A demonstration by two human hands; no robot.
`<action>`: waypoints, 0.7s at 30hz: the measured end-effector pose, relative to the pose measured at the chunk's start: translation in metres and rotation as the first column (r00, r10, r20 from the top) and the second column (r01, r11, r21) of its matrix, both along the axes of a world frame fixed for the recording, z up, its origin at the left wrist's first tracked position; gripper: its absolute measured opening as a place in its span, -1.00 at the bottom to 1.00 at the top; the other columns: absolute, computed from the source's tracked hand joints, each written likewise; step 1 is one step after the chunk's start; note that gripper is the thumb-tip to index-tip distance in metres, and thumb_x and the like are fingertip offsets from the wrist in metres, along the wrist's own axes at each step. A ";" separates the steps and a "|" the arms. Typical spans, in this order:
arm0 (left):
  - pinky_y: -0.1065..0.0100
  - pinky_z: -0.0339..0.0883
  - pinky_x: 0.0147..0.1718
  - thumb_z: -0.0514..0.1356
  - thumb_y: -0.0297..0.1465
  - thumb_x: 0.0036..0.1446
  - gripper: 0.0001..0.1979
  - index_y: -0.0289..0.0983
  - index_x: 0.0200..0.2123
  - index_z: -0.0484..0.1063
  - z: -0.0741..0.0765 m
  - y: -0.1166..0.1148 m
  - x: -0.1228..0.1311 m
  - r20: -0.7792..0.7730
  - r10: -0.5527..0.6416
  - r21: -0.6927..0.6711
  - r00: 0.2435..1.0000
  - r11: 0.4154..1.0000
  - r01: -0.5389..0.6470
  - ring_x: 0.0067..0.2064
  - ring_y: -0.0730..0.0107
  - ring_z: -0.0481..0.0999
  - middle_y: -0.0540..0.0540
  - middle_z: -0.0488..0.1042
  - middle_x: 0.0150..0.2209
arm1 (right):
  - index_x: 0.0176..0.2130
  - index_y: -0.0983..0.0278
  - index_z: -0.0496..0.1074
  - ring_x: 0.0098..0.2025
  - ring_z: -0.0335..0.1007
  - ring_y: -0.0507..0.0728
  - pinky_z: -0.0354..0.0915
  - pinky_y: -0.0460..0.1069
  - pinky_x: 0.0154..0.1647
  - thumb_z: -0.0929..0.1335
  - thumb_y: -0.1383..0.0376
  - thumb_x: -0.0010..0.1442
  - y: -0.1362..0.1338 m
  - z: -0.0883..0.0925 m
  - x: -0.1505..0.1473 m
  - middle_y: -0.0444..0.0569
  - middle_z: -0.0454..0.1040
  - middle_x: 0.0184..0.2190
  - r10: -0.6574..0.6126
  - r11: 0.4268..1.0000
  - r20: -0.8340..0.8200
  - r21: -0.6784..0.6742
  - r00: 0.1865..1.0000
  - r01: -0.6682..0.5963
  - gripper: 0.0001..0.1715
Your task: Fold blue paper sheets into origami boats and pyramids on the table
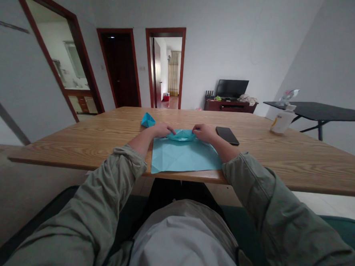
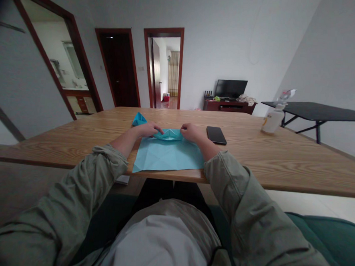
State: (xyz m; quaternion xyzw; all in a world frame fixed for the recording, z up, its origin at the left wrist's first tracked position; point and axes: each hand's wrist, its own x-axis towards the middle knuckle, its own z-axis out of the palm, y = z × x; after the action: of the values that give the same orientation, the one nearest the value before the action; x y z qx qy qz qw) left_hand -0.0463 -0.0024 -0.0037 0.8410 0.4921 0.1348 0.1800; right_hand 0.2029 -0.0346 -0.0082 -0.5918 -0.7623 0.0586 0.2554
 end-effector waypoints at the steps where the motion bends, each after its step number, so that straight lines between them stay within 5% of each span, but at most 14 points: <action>1: 0.49 0.23 -0.48 0.12 -0.47 -0.09 -0.59 -0.20 -0.15 0.59 0.000 -0.001 0.000 0.002 -0.002 -0.002 1.000 1.000 0.002 -0.47 0.45 0.38 0.00 0.52 -0.42 | -0.29 0.30 0.54 -0.34 0.37 0.07 0.19 -0.11 -0.35 0.28 0.34 0.07 0.001 0.000 0.000 -0.04 0.55 -0.35 0.006 1.000 -0.006 -0.001 1.000 -0.006 -0.74; 10: 0.47 0.25 -0.43 0.14 -0.47 -0.05 -0.63 -0.21 -0.14 0.59 0.002 -0.006 0.003 0.014 -0.010 0.029 1.000 1.000 0.009 -0.45 0.46 0.40 -0.02 0.54 -0.36 | -0.29 0.31 0.54 -0.35 0.36 0.05 0.17 -0.12 -0.37 0.27 0.35 0.09 0.000 0.000 0.000 -0.04 0.55 -0.36 0.023 1.000 -0.003 0.005 1.000 -0.023 -0.74; 14: 0.48 0.25 -0.43 0.18 -0.30 0.03 -0.66 -0.21 -0.12 0.57 0.002 -0.008 0.003 0.047 -0.045 0.017 0.998 0.999 0.044 -0.42 0.46 0.42 -0.03 0.54 -0.31 | -0.28 0.31 0.53 -0.38 0.35 0.04 0.14 -0.12 -0.41 0.26 0.33 0.11 -0.002 0.000 -0.001 -0.05 0.53 -0.39 0.016 1.000 -0.012 -0.003 1.000 -0.016 -0.73; 18: 0.48 0.27 -0.44 0.24 -0.07 -0.02 -0.51 -0.22 -0.07 0.53 0.007 -0.017 0.001 0.132 -0.082 -0.051 0.988 0.995 0.089 -0.38 0.45 0.45 -0.09 0.54 -0.21 | -0.25 0.32 0.53 -0.35 0.36 0.04 0.16 -0.12 -0.38 0.26 0.35 0.12 0.000 0.000 -0.001 -0.03 0.54 -0.35 0.033 0.999 -0.017 0.000 0.999 -0.033 -0.72; 21: 0.45 0.29 -0.42 0.32 -0.08 -0.09 -0.41 -0.24 0.00 0.48 0.011 -0.022 0.001 0.177 -0.084 -0.097 0.981 0.990 0.103 -0.39 0.44 0.46 -0.10 0.53 -0.28 | -0.22 0.30 0.53 -0.33 0.37 0.06 0.18 -0.11 -0.34 0.27 0.32 0.12 0.001 -0.001 0.001 -0.02 0.55 -0.31 -0.003 1.000 -0.017 0.002 1.000 0.003 -0.72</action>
State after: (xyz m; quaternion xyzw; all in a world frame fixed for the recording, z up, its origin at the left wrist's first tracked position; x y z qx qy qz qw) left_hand -0.0454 -0.0240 0.0071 0.8376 0.4410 0.1724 0.2724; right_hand 0.2034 -0.0332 -0.0092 -0.5920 -0.7594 0.0623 0.2625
